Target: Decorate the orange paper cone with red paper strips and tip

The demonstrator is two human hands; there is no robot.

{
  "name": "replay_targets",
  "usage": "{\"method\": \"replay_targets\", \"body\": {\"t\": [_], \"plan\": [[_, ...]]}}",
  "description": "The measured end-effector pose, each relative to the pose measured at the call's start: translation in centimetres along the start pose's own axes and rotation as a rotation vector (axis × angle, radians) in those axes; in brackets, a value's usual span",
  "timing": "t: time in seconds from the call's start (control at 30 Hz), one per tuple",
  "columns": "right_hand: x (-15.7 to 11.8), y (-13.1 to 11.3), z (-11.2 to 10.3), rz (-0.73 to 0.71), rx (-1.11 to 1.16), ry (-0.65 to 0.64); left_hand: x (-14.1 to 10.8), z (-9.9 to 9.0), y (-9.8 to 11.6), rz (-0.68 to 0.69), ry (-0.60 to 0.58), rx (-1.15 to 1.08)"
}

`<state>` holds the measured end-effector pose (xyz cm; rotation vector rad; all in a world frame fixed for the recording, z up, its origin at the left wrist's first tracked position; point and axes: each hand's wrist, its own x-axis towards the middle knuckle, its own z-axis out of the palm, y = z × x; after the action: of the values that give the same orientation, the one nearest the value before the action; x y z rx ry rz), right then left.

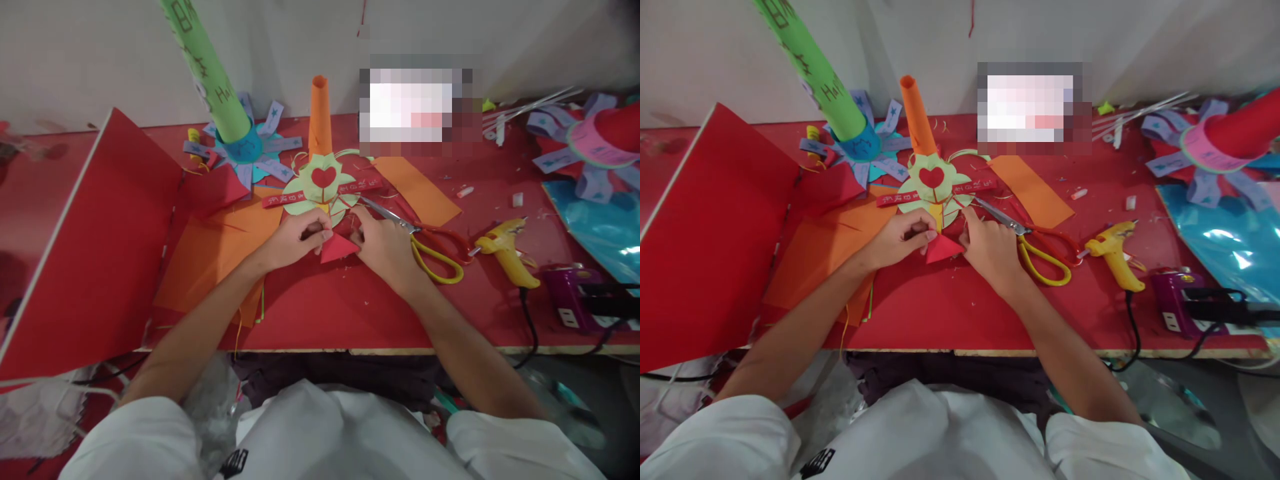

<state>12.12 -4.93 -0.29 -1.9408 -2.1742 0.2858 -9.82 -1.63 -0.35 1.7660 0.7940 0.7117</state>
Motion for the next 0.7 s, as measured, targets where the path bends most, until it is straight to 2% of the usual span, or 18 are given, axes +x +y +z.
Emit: {"method": "replay_targets", "body": {"t": [0.07,0.13,0.27,0.37,0.43,0.53,0.6,0.7], "plan": [[0.1,0.0,-0.1,0.006,0.030,-0.010,-0.2,0.0,0.2,-0.019,-0.096,0.065],[0.2,-0.1,-0.2,0.021,0.038,-0.031,-0.2,-0.2,0.3,-0.018,-0.142,0.202],[0.3,-0.2,-0.6,0.036,-0.005,-0.096,-0.2,-0.3,0.1,-0.012,-0.116,0.567],[0.2,-0.1,-0.8,0.018,-0.001,-0.086,-0.2,-0.2,0.0,-0.040,-0.122,0.737],[-0.1,0.3,-0.8,0.002,0.016,-0.010,-0.3,0.0,0.0,-0.049,-0.128,0.802],[-0.6,1.0,-0.7,-0.075,0.141,0.198,-0.3,0.1,0.2,-0.060,-0.123,0.848],[-1.0,1.4,-0.8,-0.162,0.325,0.316,-0.3,0.1,0.4,-0.056,-0.140,0.854],[-1.4,1.6,-0.8,-0.232,0.642,0.365,-0.3,-0.3,0.7,-0.049,-0.195,0.852]]}}
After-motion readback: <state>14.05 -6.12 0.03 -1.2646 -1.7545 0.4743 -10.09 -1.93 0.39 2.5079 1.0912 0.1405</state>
